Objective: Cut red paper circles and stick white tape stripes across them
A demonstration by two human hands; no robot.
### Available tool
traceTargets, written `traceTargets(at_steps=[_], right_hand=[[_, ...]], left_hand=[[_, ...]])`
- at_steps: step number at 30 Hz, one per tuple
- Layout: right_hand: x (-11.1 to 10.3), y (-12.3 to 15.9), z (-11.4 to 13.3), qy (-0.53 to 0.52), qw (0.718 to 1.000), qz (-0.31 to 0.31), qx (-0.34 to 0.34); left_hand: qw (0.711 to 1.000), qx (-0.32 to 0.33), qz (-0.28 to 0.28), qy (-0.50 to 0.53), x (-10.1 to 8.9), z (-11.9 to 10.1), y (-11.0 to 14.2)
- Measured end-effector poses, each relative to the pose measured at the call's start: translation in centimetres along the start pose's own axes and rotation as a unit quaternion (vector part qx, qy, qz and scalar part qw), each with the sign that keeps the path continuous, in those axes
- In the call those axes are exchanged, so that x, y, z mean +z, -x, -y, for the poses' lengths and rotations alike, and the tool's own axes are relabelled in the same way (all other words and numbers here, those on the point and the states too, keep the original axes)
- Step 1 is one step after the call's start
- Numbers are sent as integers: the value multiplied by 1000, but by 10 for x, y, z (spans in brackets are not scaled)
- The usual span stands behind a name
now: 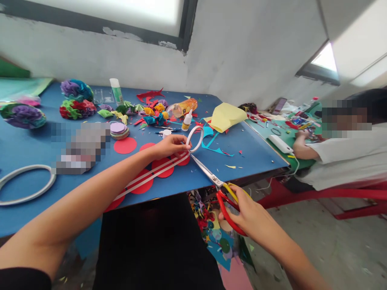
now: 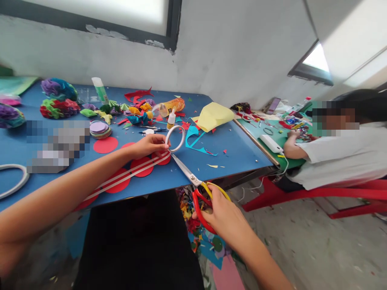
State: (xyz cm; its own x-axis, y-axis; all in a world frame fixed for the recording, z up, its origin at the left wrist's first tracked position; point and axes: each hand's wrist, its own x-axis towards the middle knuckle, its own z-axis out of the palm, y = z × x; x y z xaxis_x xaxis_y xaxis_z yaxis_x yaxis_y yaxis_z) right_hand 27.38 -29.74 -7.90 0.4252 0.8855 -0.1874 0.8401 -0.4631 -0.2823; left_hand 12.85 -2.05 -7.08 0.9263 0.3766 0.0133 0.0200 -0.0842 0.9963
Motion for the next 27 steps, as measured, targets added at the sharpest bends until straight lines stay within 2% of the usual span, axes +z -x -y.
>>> traceTargets(at_steps=[7,14,20,22,27], right_hand=[[0,9,15,-10,999,33,42],[3,21,36,-20,998,8,55],[8,26,44,2,998,-31,54],[8,26,49,-27,998,-19,56],[8,23,64,-68,990,22,122]], left_hand=[[1000,1,-10,-3,1,-2,1],[1000,14,-4,-6,1,-3,1],[999,37,-14,-13,1,-1,0],[999,45,-18,-16,1,0,-1],[998,54,-21,-18,3,-3,0]])
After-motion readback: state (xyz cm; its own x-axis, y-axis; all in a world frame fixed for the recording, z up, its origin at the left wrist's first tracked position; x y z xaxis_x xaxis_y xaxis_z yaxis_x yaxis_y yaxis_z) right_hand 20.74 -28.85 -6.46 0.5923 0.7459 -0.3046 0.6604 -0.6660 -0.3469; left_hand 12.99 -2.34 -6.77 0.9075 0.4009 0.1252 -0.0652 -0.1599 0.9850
